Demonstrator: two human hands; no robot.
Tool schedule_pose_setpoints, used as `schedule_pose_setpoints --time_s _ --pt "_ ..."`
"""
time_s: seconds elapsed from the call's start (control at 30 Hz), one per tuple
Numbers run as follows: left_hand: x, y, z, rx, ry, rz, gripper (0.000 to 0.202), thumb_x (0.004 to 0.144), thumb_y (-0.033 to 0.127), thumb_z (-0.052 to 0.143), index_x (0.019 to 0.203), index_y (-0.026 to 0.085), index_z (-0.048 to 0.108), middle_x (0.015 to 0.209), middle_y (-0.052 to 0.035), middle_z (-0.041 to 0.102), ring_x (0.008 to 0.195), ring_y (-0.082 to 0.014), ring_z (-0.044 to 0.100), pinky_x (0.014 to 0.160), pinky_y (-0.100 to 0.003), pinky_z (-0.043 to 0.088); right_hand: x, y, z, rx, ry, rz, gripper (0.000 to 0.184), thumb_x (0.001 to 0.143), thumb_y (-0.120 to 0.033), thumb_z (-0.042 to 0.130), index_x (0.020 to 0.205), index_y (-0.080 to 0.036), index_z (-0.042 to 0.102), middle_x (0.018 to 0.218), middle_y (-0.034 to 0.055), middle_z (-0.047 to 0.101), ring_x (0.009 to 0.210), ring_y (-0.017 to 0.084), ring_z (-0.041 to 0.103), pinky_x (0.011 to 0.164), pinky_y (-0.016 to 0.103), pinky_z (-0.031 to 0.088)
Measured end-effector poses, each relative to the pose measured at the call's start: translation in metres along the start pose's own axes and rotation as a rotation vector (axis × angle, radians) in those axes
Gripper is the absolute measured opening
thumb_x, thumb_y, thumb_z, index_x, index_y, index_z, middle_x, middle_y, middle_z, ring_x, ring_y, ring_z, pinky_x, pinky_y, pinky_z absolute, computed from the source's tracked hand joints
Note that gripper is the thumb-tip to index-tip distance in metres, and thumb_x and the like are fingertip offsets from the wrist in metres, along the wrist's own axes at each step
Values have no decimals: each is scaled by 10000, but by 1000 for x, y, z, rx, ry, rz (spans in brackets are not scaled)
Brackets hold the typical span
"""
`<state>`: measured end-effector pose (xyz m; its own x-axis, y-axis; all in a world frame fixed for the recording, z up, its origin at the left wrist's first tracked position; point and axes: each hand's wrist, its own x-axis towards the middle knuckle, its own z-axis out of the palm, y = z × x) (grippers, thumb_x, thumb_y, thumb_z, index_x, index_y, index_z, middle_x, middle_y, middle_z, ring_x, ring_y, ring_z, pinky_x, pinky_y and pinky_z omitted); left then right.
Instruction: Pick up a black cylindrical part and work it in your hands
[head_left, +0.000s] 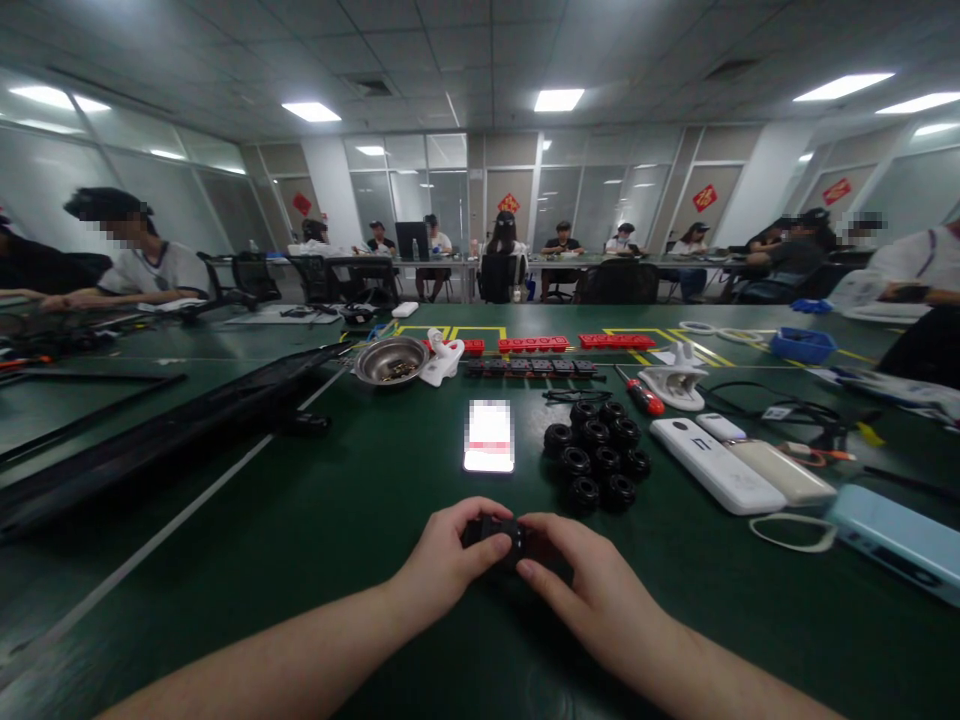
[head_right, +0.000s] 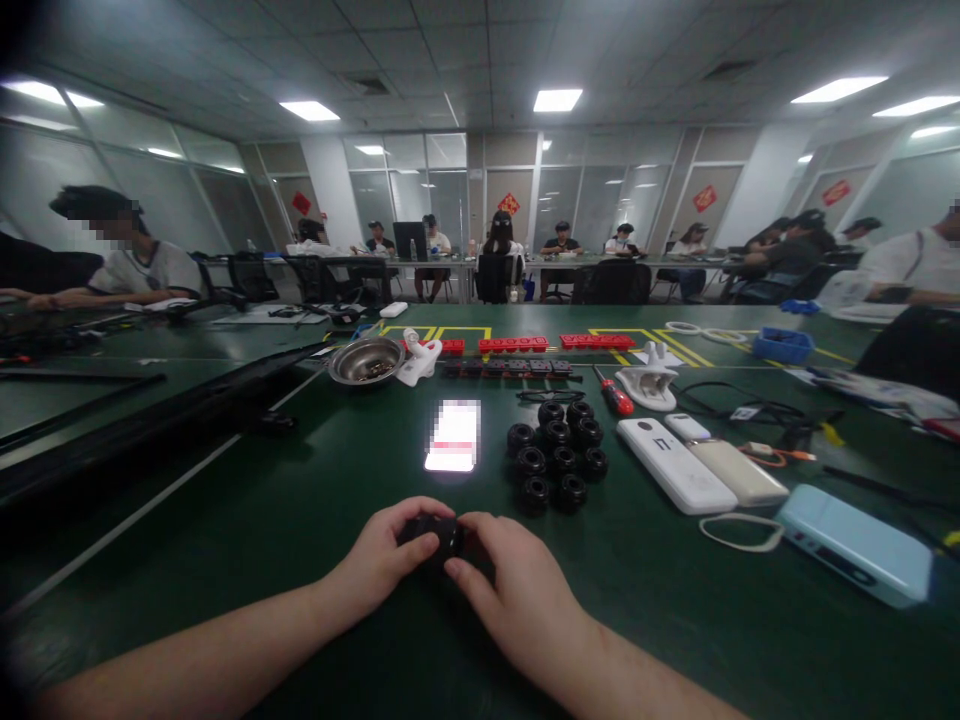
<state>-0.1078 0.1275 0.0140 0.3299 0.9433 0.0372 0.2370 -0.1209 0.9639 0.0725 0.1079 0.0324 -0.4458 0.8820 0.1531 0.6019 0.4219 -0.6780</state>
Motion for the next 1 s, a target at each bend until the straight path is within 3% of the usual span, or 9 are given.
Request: schedule_pose_setpoints --time_s 0.13,0.3,0.4,0.53,0.77,1.0 --pt "1 2 0 15 7 -34 361 702 431 533 913 141 571 862 -60 603 797 -200 551 701 -297 430 -2 2 3 -20 51 -63 343 723 -196 546 1060 -207 482 1023 45 552 927 175 509 820 314 404" --pt "-2 6 1 15 50 -11 343 691 408 550 911 147 571 844 -51 597 783 -193 549 689 -287 428 0 0 0 -11 23 75 376 789 -329 468 1135 -186 431 947 56 583 852 181 537 750 319 421" --pt "-2 7 1 42 61 1 325 680 382 566 897 140 578 833 -48 594 775 -187 544 692 -281 422 2 -2 -2 -19 -43 78 285 831 -362 392 1019 -183 511 832 41 602 757 168 548 682 291 422" --pt "-1 5 2 46 16 -20 325 679 376 568 898 137 577 840 -48 595 777 -186 541 689 -279 421 4 -1 0 -64 -79 60 216 812 -340 431 874 -181 563 765 34 596 690 162 539 627 273 416" --pt "1 -1 2 -13 5 -5 356 699 417 546 918 136 565 853 -57 604 784 -192 547 695 -287 422 3 0 1 -10 -23 25 359 738 -269 538 1087 -212 478 1002 46 570 892 186 519 774 308 399" --pt "-2 2 3 4 15 6 348 682 397 575 911 134 570 845 -53 594 780 -187 545 696 -280 422 4 -3 -3 42 -77 62 228 824 -335 408 952 -189 528 790 25 594 717 155 545 650 265 418"
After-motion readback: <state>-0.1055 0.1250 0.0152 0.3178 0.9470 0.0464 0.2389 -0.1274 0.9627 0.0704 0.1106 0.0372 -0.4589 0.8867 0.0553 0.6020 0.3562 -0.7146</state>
